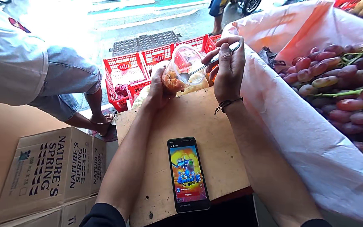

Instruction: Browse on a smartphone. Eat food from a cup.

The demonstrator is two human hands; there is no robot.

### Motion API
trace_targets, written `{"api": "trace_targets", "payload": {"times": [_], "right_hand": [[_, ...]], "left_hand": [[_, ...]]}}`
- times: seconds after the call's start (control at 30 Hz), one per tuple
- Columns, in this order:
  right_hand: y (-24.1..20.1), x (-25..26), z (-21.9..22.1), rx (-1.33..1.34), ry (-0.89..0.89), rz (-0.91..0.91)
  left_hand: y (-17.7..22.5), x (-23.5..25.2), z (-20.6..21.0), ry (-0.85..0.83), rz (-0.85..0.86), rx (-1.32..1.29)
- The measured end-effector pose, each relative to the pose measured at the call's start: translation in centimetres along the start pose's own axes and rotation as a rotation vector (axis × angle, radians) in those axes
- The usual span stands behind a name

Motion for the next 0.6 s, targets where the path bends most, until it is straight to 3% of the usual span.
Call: {"api": "trace_targets", "payload": {"times": [0.6], "right_hand": [[0.26,0.33,0.08,0.095,-0.043,0.071]], "left_hand": [[0.1,0.23,-0.06,0.012,-0.004,-0.017]]}}
Point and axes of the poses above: each hand's wrist, its own x-axis towards the middle knuckle, its own z-axis out of the palm, y = z × x, the point moved 8 cm from there along x, towards the middle knuckle, and after that the axes turned 14 degrees about z, right-handed, at the moved point
